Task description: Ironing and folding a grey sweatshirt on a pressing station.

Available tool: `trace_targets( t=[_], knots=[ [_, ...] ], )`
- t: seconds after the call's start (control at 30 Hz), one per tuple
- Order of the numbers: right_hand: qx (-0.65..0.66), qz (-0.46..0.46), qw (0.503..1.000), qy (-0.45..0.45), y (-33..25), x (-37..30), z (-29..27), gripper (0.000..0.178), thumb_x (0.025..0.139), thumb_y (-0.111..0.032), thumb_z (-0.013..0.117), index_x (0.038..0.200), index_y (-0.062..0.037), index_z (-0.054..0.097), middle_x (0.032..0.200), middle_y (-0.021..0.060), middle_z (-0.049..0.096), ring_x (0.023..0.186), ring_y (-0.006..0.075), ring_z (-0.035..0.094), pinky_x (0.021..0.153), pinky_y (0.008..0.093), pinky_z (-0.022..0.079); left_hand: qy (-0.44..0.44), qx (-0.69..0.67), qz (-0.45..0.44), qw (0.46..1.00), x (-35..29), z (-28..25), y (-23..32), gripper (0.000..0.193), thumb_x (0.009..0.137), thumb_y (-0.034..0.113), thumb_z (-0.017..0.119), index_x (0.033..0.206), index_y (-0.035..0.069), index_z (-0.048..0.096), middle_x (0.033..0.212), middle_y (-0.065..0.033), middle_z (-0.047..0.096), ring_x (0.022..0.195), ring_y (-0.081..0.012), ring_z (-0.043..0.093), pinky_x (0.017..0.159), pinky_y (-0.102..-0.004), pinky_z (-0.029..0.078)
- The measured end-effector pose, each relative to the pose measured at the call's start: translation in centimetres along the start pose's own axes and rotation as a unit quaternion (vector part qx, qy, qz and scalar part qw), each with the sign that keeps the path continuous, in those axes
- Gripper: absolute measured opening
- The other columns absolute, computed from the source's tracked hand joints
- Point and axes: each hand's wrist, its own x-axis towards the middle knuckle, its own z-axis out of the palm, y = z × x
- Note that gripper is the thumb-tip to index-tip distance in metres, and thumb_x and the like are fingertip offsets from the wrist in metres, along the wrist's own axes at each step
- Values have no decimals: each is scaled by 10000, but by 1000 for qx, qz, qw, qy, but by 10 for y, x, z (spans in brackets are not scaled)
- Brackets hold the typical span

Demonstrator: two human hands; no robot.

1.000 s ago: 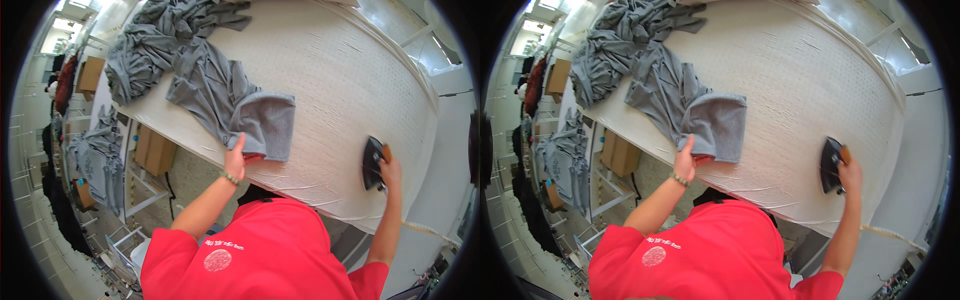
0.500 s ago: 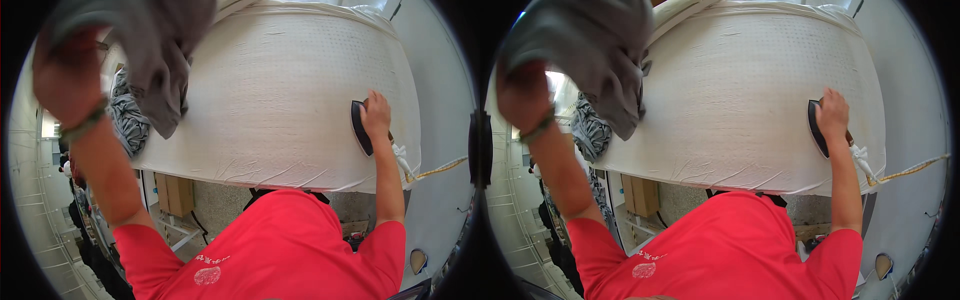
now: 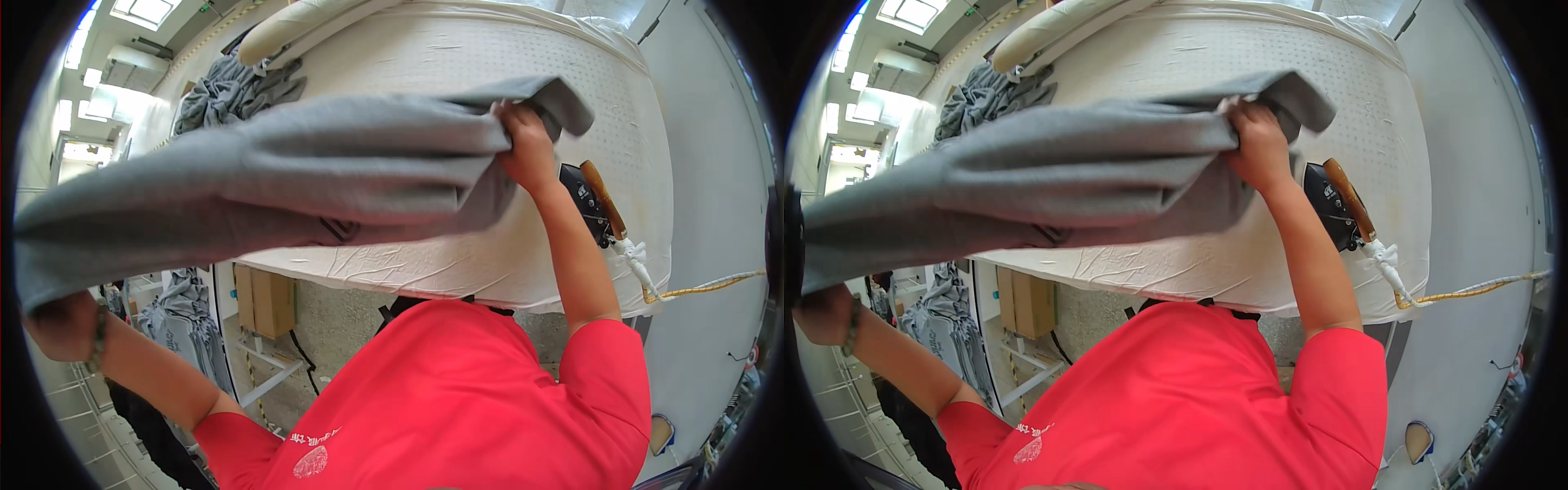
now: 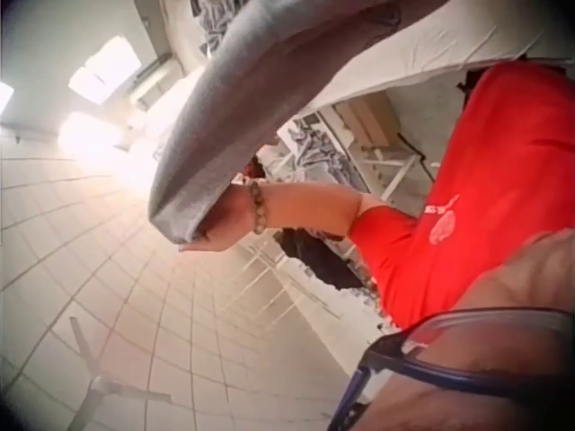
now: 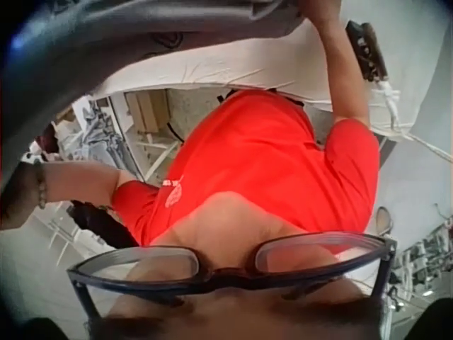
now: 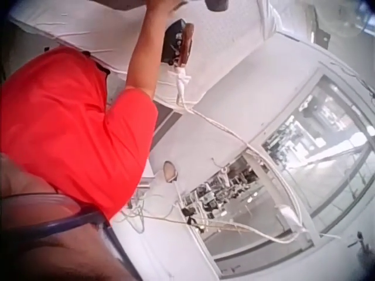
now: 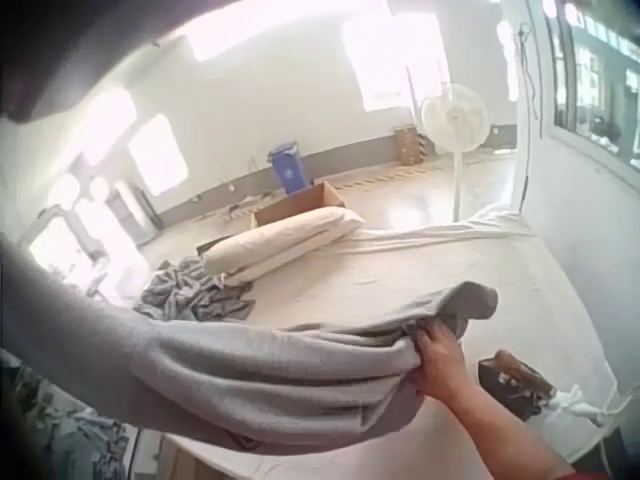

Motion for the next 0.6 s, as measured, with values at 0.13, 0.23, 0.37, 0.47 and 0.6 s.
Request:
trace_targets(
  t=[0.13,0.23,0.37,0.47,0.6],
  knots=[
    [139,155,949,-238,13,-39,0,470,860,-129,718,1308,-37,610,1309,200,655,1207,386,644,1001,455,529,117,9,-118,986,-51,-65,-56,441,1128,284,476,1371,-54,622,1408,-215,647,1289,-347,632,1166,-508,460],
    [59,130,988,-64,-4,-78,6,430,865,-129,712,1280,-47,630,1195,192,687,1165,391,660,972,441,536,260,84,-202,940,-73,-106,-159,370,1107,276,567,1326,-9,658,1289,-151,719,1186,-279,686,1056,-449,532],
    [-91,93,991,-7,-27,-133,15,347,883,-114,691,1221,-49,651,1041,174,707,1078,396,679,921,435,546,227,74,-342,909,-108,-143,-275,299,1077,263,639,1236,19,705,1201,-84,747,1025,-220,730,887,-396,588],
    [-147,148,977,-47,-24,-166,29,279,890,-109,687,1160,-46,654,988,160,702,1010,377,690,876,438,551,206,25,-385,899,-113,-149,-330,278,1074,252,644,1202,17,719,1185,-77,751,995,-213,736,857,-385,593],
    [-92,327,940,2,-6,-201,4,187,898,-118,696,1061,-44,640,954,136,672,922,288,689,814,424,550,218,-35,-384,897,-97,-144,-379,268,1066,232,652,1194,7,720,1189,-82,750,995,-216,735,863,-390,590]
  ],
)
